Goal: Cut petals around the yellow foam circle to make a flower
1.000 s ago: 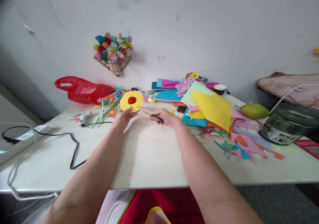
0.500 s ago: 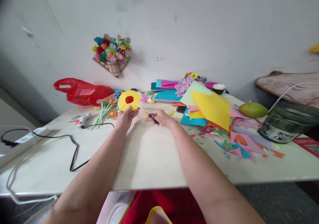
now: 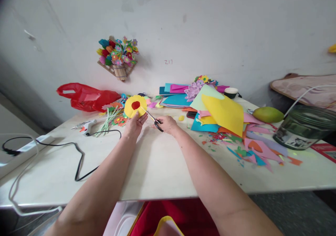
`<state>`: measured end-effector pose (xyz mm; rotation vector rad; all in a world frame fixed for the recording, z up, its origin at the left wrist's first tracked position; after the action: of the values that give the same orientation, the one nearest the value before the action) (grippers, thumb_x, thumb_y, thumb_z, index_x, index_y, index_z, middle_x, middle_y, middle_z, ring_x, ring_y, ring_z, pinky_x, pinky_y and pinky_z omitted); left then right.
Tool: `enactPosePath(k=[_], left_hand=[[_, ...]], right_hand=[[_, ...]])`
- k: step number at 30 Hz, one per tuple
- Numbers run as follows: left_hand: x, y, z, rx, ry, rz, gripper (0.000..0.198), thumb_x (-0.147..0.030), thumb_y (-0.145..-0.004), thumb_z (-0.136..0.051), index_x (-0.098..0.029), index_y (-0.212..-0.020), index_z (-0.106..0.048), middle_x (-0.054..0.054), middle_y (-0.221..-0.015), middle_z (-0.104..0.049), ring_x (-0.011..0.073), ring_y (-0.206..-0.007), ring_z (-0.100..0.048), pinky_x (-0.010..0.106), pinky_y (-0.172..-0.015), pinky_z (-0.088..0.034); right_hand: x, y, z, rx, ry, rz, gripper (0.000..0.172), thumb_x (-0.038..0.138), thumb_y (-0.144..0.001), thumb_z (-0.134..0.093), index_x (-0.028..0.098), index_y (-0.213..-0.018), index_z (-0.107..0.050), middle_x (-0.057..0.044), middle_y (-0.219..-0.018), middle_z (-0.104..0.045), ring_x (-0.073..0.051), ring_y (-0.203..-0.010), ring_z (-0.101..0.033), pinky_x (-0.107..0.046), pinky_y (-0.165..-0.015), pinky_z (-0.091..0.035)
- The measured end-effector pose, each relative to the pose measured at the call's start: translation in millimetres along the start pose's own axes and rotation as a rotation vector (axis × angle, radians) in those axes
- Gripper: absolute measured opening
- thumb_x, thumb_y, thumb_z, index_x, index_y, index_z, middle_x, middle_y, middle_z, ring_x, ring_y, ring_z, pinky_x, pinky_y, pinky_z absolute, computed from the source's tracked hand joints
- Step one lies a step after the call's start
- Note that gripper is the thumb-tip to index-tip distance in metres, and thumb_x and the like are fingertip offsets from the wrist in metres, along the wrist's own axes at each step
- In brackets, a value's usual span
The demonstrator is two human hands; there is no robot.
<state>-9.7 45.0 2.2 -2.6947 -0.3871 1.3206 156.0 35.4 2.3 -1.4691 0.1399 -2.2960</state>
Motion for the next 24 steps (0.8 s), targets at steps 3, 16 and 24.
enactPosePath(k=[3,16,24], left_hand=[[0.4,-0.3,0.1,-0.007,-0.010,0.001,0.030,-0.027,-0.073,-0.069,-0.018,-0.101,-0.060,0.007,-0.096,-0.070,0.0216,-0.087,-0.068,0.039,-0.088,-0.052],[1.0,1.3,-3.0,-0.004,0.004,0.001,0.028,-0.028,-0.072,-0.069,-0.018,-0.096,-0.060,0.007,-0.096,-0.070,0.0219,-0.091,-0.067,0.038,-0.090,-0.051],[1.5,1.4,-2.4,-0.021,0.027,0.012,0.027,-0.027,-0.073,-0.068,-0.017,-0.096,-0.059,0.007,-0.095,-0.070,0.0225,-0.091,-0.068,0.038,-0.090,-0.051]], right_hand=[[1.1,-0.4,-0.4,-0.017,0.036,0.012,0.027,0.040,-0.059,-0.073,0.018,-0.076,-0.068,-0.001,-0.064,-0.061,-0.016,-0.066,-0.056,-0.022,-0.053,-0.035],[-0.4,-2.0,-4.3,-0.024,0.066,0.021,0.028,0.043,-0.062,-0.070,0.018,-0.071,-0.065,0.001,-0.061,-0.058,-0.014,-0.061,-0.052,-0.022,-0.051,-0.033],[2.7,-3.5,-5.0,-0.031,0.061,0.021,0.028,0.043,-0.061,-0.069,0.017,-0.069,-0.064,0.001,-0.056,-0.055,-0.012,-0.057,-0.048,-0.022,-0.049,-0.029]])
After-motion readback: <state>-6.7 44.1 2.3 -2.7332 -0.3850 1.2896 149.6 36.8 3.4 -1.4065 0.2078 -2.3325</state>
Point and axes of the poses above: each hand's wrist, its own y-axis away from the middle knuckle, its own z-axis out of the back of the hand, x = y × z, the point moved 5 cm from there along -y, towards the middle knuckle
